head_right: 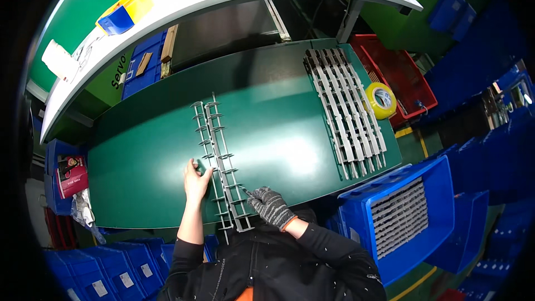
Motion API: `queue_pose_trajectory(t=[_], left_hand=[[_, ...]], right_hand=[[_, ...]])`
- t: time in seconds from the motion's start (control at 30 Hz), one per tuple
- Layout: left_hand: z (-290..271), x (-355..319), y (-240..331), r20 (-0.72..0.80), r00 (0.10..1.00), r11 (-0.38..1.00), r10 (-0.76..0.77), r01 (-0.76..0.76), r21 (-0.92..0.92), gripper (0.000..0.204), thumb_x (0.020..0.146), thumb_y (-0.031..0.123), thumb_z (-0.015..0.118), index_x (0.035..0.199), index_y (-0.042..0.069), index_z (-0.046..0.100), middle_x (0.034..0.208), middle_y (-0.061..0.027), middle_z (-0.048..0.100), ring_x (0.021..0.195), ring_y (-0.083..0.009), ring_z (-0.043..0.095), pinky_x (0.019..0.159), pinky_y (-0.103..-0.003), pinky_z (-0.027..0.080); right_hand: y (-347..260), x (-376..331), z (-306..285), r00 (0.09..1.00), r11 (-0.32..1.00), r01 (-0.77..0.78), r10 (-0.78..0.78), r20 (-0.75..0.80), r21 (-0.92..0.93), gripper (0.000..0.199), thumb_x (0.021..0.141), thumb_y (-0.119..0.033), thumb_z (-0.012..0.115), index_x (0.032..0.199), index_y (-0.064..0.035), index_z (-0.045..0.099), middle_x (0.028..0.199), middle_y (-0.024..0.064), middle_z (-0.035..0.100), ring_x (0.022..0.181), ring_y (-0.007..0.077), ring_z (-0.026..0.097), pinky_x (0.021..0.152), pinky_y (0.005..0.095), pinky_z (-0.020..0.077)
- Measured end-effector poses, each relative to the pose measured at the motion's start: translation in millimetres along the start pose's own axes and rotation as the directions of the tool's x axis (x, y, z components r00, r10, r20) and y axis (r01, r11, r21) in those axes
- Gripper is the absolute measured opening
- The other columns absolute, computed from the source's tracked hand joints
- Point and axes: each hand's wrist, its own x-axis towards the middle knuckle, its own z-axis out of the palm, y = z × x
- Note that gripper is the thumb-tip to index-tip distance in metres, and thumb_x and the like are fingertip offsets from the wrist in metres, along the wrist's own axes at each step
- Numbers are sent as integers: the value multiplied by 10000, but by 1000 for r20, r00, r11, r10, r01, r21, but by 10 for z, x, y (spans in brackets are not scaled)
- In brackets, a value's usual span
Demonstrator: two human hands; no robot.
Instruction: The person moves a stack of plastic parts into a blue bin, then trims excess material from individual plastic pieces using a handheld tool and arranges them into a stack on the table.
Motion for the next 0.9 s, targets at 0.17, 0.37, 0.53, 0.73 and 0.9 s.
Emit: queue_pose_trajectory(t=[0.17, 0.37, 0.53, 0.73, 0.9], left_hand=[[103, 243, -71, 253, 967, 966, -14, 79, -246, 330, 718, 326, 686, 760, 5, 621, 654, -61, 604, 621, -163, 559, 607, -300, 446], [277, 129, -373, 133, 991, 865, -15, 80, -496, 326, 739, 276, 690, 856, -1, 565, 729, -22, 562, 646, -94, 494, 615, -243, 433], [124, -245, 287, 34, 997, 996, 71, -72, 51, 610, 649, 322, 717, 1095, -5, 459, 1024, -210, 551, 946, -327, 567, 791, -399, 465], [10, -124, 72, 122, 987, 974, -102, 124, -191, 348, 660, 198, 668, 922, 28, 515, 850, -182, 613, 785, -322, 615, 719, -390, 482], [-630, -362, 0, 166, 986, 901, -18, 88, -424, 301, 660, 95, 694, 867, 1, 495, 773, -115, 583, 677, -199, 617, 613, -312, 494]], right_hand=[[28, -252, 247, 932, 655, -362, 235, 276, 663, 239, 909, -165, 499, 1086, -13, 551, 885, 25, 617, 740, 74, 563, 628, 233, 476], [33, -156, 179, 937, 528, -349, 223, 270, 774, 191, 900, -130, 517, 1040, -5, 553, 843, 29, 610, 686, 67, 560, 586, 205, 477], [-148, -42, 138, 937, 617, -348, 205, 283, 705, 164, 905, -166, 513, 969, -26, 568, 729, 0, 585, 591, 59, 512, 539, 197, 437], [-207, -107, 75, 934, 644, -357, 262, 243, 677, 165, 909, -168, 502, 948, -27, 578, 721, -1, 583, 561, 56, 509, 515, 190, 419], [-249, 335, -145, 957, 594, -278, 237, 166, 755, 178, 887, -198, 540, 929, -31, 581, 697, 11, 571, 509, 49, 486, 437, 175, 373]])
